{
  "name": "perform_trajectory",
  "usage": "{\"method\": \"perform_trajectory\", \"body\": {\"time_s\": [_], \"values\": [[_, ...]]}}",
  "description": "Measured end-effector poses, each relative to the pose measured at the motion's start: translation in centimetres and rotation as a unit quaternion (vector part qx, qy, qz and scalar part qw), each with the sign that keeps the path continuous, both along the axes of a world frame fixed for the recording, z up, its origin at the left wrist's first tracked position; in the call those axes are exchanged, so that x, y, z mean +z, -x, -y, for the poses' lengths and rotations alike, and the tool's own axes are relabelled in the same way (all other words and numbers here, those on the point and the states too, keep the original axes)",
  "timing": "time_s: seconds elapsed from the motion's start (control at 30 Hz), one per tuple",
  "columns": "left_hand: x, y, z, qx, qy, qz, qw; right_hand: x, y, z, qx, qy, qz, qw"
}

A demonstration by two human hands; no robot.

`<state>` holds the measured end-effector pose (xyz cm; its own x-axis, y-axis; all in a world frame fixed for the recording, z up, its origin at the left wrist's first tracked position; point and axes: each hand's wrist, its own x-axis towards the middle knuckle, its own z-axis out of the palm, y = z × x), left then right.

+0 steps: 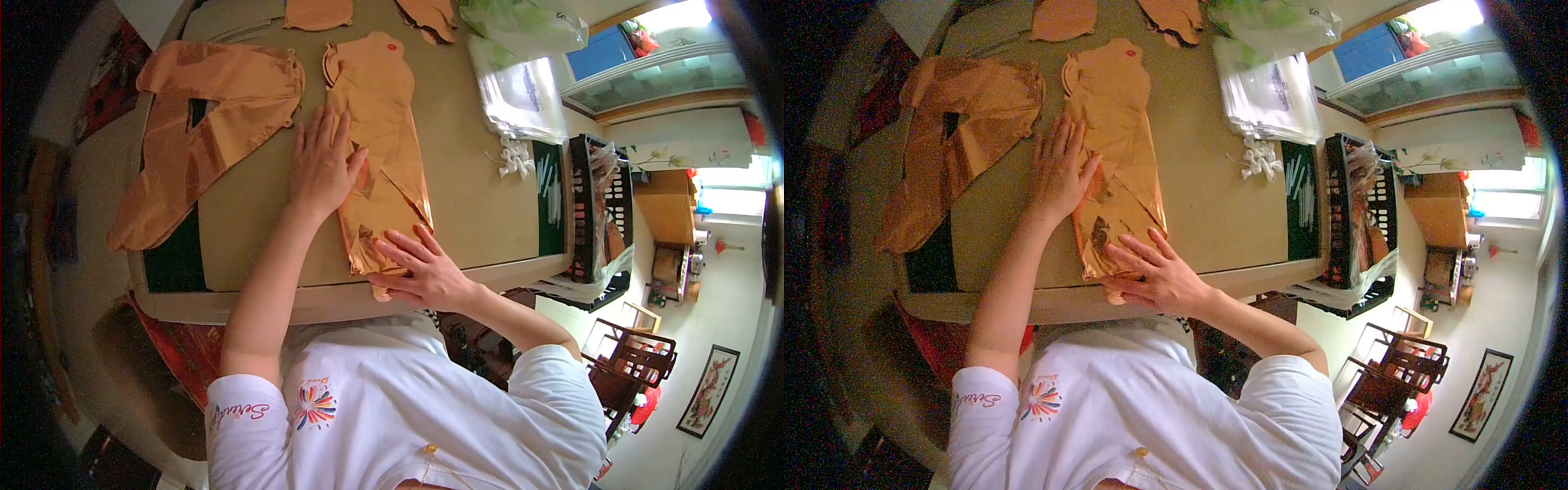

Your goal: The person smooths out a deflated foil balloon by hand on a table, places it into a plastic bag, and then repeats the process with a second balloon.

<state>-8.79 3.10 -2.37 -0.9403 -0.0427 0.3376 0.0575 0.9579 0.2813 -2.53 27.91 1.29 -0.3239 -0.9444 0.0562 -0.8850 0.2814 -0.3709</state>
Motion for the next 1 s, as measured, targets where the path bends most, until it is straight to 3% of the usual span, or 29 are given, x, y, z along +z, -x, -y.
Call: {"method": "perform_trajectory", "body": {"time_s": [0.33, 0.43, 0.73, 0.93, 1.0], "values": [[0.3, 0.1, 0.1, -0.001, 0.004, 0.015, 1.000, -0.1, 0.2, -0.6, 0.018, 0.015, 0.036, 0.999], [0.2, 0.0, 0.1, -0.002, 0.005, 0.011, 1.000, -0.2, 0.3, -1.1, -0.028, 0.026, 0.035, 0.999], [0.0, 0.1, 0.0, -0.004, -0.011, -0.008, 1.000, 0.1, 0.2, -1.1, 0.021, -0.001, 0.018, 1.000], [-0.2, 0.1, 0.1, -0.008, -0.012, -0.008, 1.000, 1.0, 1.0, -3.6, -0.071, 0.116, -0.004, 0.991], [-0.4, 0.1, 0.1, -0.007, -0.017, -0.009, 1.000, 0.5, 0.7, -5.0, -0.119, 0.104, 0.008, 0.987]]}}
